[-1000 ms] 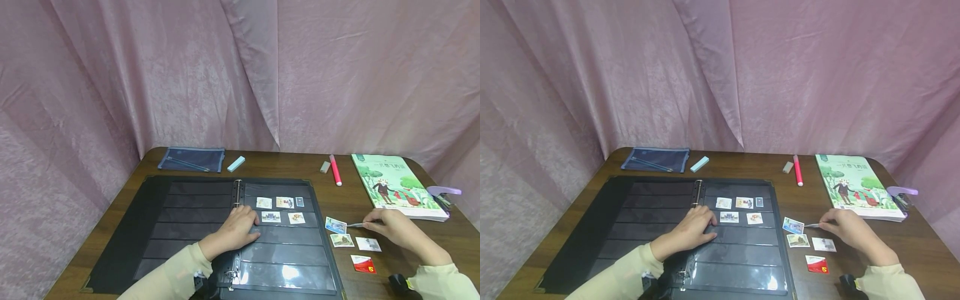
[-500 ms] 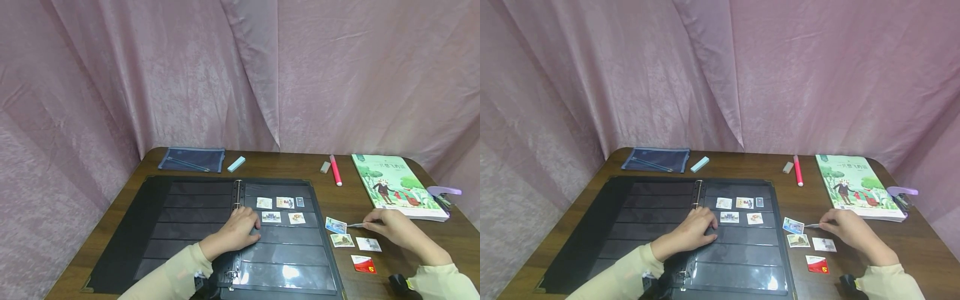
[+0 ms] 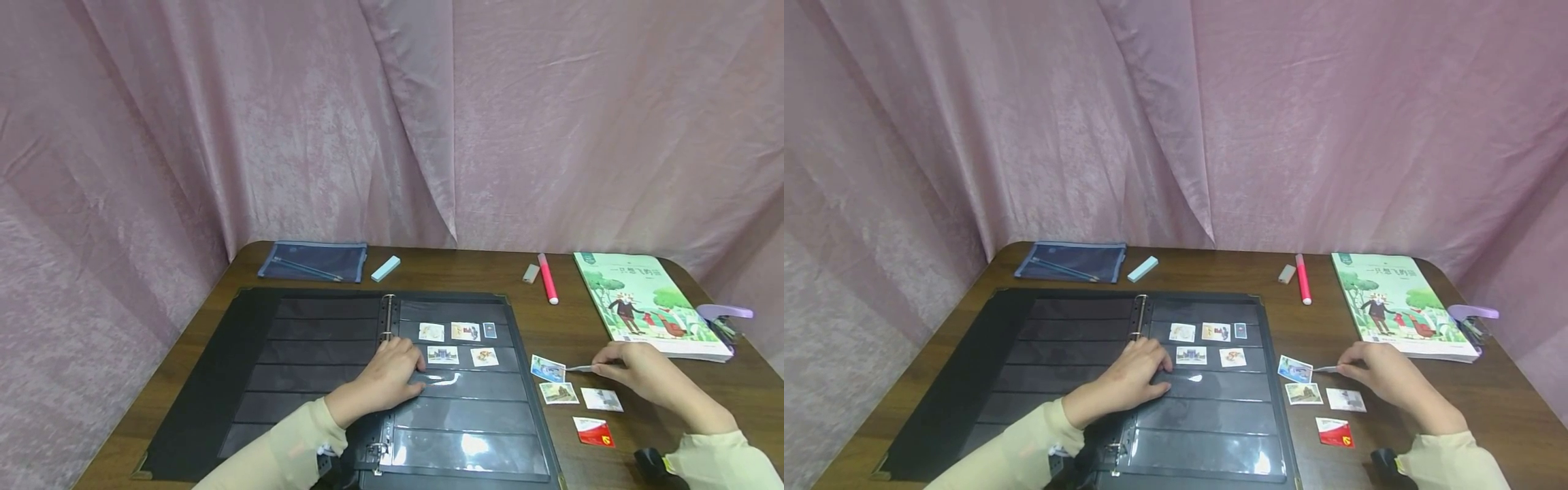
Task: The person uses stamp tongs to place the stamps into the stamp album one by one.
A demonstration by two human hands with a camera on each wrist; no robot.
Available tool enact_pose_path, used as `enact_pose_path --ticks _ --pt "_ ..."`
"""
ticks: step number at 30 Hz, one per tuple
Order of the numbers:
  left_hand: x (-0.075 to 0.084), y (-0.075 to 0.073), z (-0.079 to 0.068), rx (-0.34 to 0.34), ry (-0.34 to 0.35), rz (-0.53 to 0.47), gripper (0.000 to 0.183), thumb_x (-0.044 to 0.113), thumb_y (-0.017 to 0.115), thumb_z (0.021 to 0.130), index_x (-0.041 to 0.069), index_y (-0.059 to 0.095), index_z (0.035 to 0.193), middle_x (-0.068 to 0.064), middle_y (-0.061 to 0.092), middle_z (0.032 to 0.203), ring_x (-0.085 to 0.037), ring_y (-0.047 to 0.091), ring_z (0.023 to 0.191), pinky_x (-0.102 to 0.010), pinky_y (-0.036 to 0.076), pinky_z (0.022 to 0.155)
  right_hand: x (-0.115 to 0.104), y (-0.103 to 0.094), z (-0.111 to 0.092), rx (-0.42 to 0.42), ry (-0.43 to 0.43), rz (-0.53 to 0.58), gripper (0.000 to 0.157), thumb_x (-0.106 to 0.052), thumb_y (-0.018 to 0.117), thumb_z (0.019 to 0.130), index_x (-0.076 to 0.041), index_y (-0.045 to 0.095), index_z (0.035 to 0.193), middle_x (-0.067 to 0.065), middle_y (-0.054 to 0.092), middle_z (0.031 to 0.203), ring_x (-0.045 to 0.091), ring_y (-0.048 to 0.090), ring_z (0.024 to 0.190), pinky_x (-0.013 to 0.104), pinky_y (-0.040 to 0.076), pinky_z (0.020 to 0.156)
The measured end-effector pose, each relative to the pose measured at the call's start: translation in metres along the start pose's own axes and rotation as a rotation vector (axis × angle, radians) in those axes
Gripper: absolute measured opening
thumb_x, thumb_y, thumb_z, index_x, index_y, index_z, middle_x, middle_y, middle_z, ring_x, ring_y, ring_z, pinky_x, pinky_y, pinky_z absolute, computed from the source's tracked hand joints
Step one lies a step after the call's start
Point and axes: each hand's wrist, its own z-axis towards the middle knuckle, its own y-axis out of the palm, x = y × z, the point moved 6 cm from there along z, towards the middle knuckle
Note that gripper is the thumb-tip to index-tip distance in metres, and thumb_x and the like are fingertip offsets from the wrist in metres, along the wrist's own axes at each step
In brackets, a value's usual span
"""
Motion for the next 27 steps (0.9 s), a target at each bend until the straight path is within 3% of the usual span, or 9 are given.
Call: enact_pose_path --ticks 15,27 --pt "0.0013 0.0009 -0.0001 0.002 0.038 0.053 0.024 0.035 0.067 0.074 0.018 0.054 0.085 0.006 0.052 0.082 -0.010 0.046 0.080 -0.024 0.034 0.072 0.0005 0.0016 -0.0007 -0.027 0.024 0.001 0.009 -0.018 0.071 0.073 -0.025 0.065 0.071 -0.018 0.060 0.070 -0.007 0.051 0.067 0.024 0.044 0.061" --pt "0.0036 0.0052 0.0001 -0.005 0.117 0.059 0.019 0.031 0.063 0.073 0.019 0.050 0.080 0.009 0.047 0.077 -0.007 0.040 0.073 -0.021 0.030 0.067 0.0001 0.0022 -0.0002 -0.035 0.022 0.007 0.009 -0.018 0.071 0.072 -0.024 0.065 0.070 -0.017 0.061 0.070 -0.006 0.051 0.066 0.024 0.044 0.061"
